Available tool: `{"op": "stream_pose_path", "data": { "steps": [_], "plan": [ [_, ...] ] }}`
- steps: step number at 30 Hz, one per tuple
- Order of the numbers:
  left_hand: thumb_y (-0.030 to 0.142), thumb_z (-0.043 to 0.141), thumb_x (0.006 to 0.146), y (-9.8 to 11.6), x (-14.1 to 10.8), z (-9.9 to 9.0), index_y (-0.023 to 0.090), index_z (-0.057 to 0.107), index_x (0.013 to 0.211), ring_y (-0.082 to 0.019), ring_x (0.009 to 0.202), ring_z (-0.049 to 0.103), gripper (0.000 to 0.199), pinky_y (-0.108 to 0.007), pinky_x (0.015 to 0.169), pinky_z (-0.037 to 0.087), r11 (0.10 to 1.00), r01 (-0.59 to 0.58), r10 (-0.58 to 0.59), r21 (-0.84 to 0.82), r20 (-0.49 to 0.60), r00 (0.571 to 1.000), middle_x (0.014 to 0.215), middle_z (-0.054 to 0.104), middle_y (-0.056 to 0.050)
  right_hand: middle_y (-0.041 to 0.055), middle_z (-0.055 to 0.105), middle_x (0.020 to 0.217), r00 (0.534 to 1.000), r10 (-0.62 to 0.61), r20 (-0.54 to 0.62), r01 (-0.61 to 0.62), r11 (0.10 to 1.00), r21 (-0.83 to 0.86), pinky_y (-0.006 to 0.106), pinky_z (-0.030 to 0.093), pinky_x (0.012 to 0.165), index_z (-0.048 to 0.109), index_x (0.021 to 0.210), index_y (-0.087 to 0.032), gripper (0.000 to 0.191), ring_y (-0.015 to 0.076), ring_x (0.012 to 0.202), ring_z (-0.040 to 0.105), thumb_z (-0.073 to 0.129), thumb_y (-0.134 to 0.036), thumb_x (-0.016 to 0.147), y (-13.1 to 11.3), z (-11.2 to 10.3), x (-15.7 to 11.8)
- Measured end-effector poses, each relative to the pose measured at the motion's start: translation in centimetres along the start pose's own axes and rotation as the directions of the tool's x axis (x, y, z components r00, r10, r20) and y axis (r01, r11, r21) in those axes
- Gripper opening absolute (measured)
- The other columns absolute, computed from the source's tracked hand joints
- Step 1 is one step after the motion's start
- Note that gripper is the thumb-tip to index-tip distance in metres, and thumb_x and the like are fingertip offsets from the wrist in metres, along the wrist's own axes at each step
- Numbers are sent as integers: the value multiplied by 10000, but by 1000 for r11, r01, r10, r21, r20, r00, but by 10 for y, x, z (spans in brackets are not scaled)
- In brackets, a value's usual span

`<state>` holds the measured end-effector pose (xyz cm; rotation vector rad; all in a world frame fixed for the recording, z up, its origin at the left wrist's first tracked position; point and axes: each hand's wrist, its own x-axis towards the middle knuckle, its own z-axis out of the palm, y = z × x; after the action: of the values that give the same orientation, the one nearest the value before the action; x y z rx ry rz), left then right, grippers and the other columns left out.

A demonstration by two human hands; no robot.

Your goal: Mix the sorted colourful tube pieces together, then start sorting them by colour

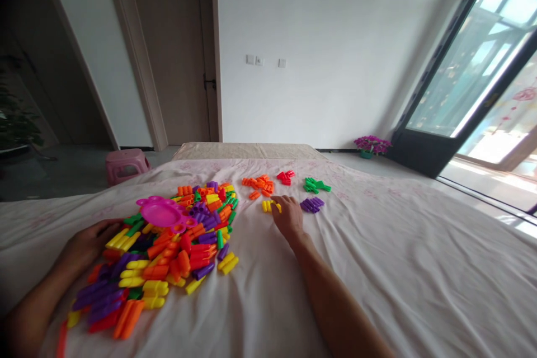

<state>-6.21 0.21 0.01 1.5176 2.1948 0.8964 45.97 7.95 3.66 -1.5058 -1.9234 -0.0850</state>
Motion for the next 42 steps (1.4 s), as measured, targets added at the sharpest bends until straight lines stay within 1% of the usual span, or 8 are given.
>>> {"op": "stream_pose_path", "data": {
  "steps": [6,9,13,18,25,30,37,42],
  "plan": [
    [549,447,858,4,-3,-1,161,646,1172,-215,996,662,537,-235,791,463,1000,-1,2,-14,34,999,1112,734,-70,57,668,1157,998,12,-60,-15,998,-56,407,385,921,694,1118,-257,292,257,1072,520,535,-212,877,-1,1,-3],
    [545,446,859,6,-5,-2,164,652,1170,-212,980,663,533,-228,770,459,1000,-5,5,15,15,1000,1101,738,-61,62,664,1169,990,-138,-7,138,990,19,417,395,940,683,1143,-259,313,253,1094,514,518,-184,888,-20,4,-7],
    [536,454,855,9,-7,-3,173,660,1171,-205,954,670,524,-219,744,460,1000,-5,5,28,0,1000,1088,746,-49,54,630,1257,924,-363,118,347,928,134,426,394,983,628,1241,-272,377,242,1173,496,508,-167,900,-51,14,-15],
    [536,465,848,7,-5,-2,168,658,1170,-204,957,668,526,-215,749,458,1000,-12,12,15,7,1000,1087,746,-50,25,541,1391,866,-461,195,434,885,169,444,345,1054,520,1358,-302,469,238,1320,395,518,-158,911,-70,31,-19],
    [561,456,851,-1,0,0,190,651,1177,-217,978,673,531,-228,753,463,999,-1,1,37,20,1000,1093,741,-50,65,676,1054,854,-458,246,419,887,196,377,421,926,648,1151,-253,270,224,1057,548,633,-254,881,-72,33,-18],
    [543,467,845,0,1,-1,215,664,1162,-229,968,680,496,-243,753,469,997,6,-8,80,19,1000,1058,753,-34,59,666,1036,861,-454,231,410,886,216,340,425,889,648,1055,-228,222,213,1016,547,693,-248,838,-71,36,-15],
    [565,451,835,-2,3,0,200,669,1146,-239,959,688,527,-240,716,482,995,3,-5,98,16,1000,1079,750,-37,44,664,905,852,-462,247,434,886,161,312,416,821,684,1046,-244,181,198,927,543,589,-332,919,-69,39,-16],
    [598,411,850,-15,12,4,217,681,1108,-248,964,692,534,-270,751,498,992,2,-6,122,31,1000,1095,745,-46,45,669,940,918,-354,178,334,933,131,290,426,795,699,1031,-253,168,188,920,559,571,-289,927,-58,27,-10]
  ]
}}
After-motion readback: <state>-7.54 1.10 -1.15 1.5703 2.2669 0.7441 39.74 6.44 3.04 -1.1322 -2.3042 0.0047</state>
